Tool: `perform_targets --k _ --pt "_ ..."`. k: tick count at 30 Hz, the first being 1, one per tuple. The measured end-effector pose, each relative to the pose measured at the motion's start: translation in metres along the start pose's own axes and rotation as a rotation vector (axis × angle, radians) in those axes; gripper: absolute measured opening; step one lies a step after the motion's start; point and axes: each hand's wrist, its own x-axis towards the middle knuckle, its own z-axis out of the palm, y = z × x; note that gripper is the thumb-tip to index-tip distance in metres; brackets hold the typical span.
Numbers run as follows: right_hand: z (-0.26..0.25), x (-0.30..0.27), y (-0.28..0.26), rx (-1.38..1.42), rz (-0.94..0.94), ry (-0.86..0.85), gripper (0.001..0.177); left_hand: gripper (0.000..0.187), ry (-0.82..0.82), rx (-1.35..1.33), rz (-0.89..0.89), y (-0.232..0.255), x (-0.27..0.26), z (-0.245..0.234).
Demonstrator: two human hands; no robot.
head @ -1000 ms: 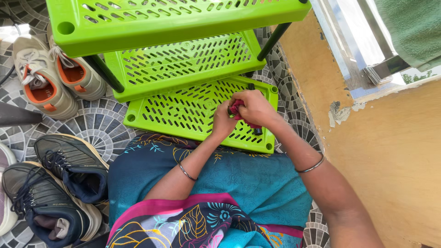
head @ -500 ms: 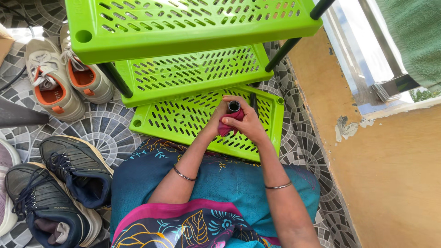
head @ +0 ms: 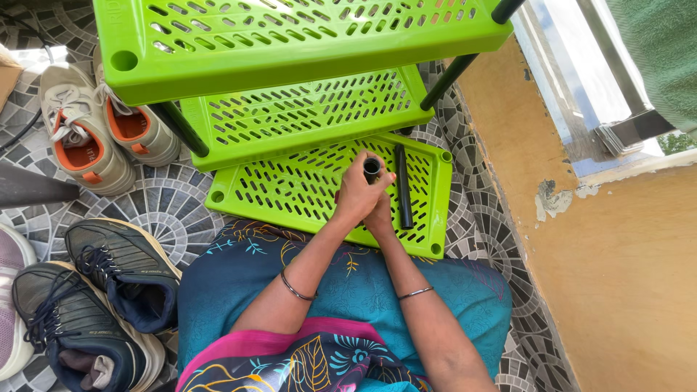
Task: The person wipes black metal poles with a red cloth and inserts them into the holes of a green plastic shelving unit. The person repeats this process for multiple poles, cleaning and installing them one at a time.
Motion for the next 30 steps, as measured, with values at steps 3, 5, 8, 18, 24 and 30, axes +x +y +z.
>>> perform_targets --k 3,5,8,18,24,30 --pt "0.000 -0.015 0.013 0.002 0.356 -0.096 0.028 0.030 0.028 -0.188 -0.196 -0.013 0.000 0.002" --pt "-0.004 -0.018 0.009 -0.082 0.426 -0.153 0.036 0.037 0.103 -0.038 -0.148 -0.016 0.005 -0.007" --pt "-0.010 -0.020 -0.017 -0.179 0.396 -0.154 0.031 0.039 0.170 0.088 0.034 -0.011 0.006 -0.019" --pt "-0.058 0.030 -0.175 -0.325 -0.100 -0.154 0.023 0.039 -0.014 0.482 0.426 0.005 0.004 -0.023" --pt "-0.038 0.057 -0.192 -0.935 -0.340 -0.510 0.026 0.033 -0.097 0.632 0.510 0.002 -0.004 -0.022" --pt "-0.041 0.041 -0.172 -0.881 -0.334 -0.302 0.022 0.025 0.022 0.753 0.562 0.010 -0.004 -0.016"
